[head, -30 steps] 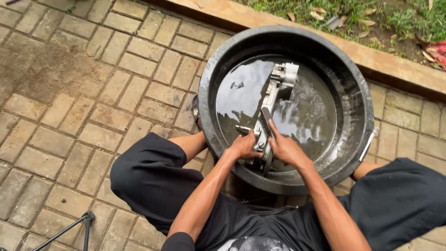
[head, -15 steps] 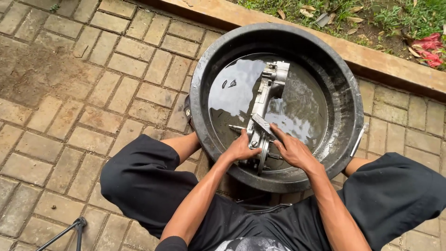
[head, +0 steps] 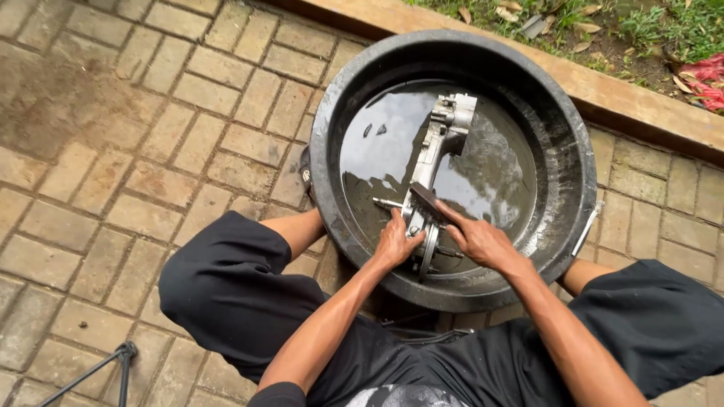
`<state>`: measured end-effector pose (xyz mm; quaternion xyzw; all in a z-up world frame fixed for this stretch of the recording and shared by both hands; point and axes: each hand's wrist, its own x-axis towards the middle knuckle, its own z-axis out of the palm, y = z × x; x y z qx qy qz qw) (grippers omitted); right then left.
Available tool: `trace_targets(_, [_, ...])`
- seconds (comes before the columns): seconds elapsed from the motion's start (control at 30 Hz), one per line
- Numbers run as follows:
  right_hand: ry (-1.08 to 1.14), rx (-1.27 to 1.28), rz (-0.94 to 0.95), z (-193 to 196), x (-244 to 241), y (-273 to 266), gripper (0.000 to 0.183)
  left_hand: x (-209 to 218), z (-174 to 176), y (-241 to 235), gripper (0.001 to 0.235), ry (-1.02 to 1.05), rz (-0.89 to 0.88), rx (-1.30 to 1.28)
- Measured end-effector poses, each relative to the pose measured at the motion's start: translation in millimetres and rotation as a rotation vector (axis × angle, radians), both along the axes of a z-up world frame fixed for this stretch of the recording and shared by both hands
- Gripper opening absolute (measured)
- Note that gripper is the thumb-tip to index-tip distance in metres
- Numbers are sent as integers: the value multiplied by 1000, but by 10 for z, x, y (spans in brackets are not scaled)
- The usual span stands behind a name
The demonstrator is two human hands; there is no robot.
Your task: The person scrubs a metallic mechanical component submerged in a black basin of water using a metal scraper and a dark sponge. They rotate the part to clean different sides and rinse it in the water.
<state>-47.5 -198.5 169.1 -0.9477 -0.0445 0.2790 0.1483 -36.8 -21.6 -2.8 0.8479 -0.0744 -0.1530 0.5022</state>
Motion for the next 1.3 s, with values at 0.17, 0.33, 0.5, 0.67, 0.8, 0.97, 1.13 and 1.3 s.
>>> trace_targets(0.17, [-93,-61,124,-238,308,298,62,-12,-16,-50,94,-23,26,25])
trace_targets(0.33, [-162,-63,204,-346,645,428,63,135,90,34,89,4,5,57])
trace_targets(0.5, [-25,-133,194,79,310,237,64,-5,-6,-78,88,45,7,15])
trace_targets(0.67, [-210,-128,272,-419,583,310,58,26,-61,-83,85,48,-12,13])
trace_targets(0.8, [-155,9,237,-527,608,196,57,84,85,50,95,55,-73,90])
trace_targets(0.97, [-19,-173,289,69,445,90,59,96,-33,-28,95,57,-51,75])
trace_targets(1.13, [-108,-92,275,-620,760,294,64,131,88,18,92,40,-67,68])
trace_targets(1.3, [-76,-52,182,-250,899,112,57,93,31,88,96,57,-87,64])
